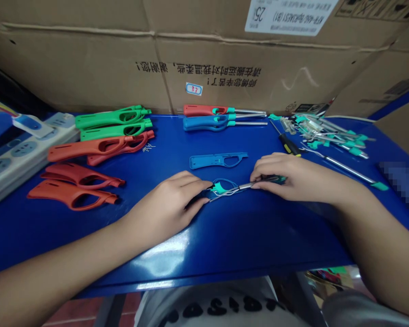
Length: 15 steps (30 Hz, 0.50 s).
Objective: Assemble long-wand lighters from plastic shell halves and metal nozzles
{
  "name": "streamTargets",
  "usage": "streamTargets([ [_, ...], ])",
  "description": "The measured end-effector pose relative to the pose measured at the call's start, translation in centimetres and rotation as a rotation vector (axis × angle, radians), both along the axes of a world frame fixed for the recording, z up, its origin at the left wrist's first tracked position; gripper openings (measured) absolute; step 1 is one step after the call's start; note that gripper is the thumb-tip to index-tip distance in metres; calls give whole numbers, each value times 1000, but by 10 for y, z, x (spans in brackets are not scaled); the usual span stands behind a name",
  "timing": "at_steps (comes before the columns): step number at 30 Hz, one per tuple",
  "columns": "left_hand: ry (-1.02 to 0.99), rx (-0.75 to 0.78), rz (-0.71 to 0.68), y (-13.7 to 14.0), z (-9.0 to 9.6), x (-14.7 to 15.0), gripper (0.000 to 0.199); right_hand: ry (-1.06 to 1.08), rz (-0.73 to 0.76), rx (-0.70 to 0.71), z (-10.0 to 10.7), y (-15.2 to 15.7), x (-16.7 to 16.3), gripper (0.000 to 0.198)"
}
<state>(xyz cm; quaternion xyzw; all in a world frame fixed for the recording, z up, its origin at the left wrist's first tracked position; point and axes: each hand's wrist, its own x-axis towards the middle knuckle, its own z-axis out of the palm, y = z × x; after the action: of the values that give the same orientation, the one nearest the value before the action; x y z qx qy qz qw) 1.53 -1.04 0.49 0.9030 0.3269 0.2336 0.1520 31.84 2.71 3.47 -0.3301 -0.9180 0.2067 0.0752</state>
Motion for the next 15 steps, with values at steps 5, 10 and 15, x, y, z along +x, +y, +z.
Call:
streamTargets([
  [5, 5, 0, -8, 0, 0, 0, 28, 25, 38, 27, -2, 3, -3, 18],
  [10, 1, 14, -15, 0, -1, 1, 29, -2, -2, 26, -2, 1, -6, 16],
  [15, 7, 19, -16, 0, -1, 1, 27, 16, -92, -41, -3, -3, -8, 12],
])
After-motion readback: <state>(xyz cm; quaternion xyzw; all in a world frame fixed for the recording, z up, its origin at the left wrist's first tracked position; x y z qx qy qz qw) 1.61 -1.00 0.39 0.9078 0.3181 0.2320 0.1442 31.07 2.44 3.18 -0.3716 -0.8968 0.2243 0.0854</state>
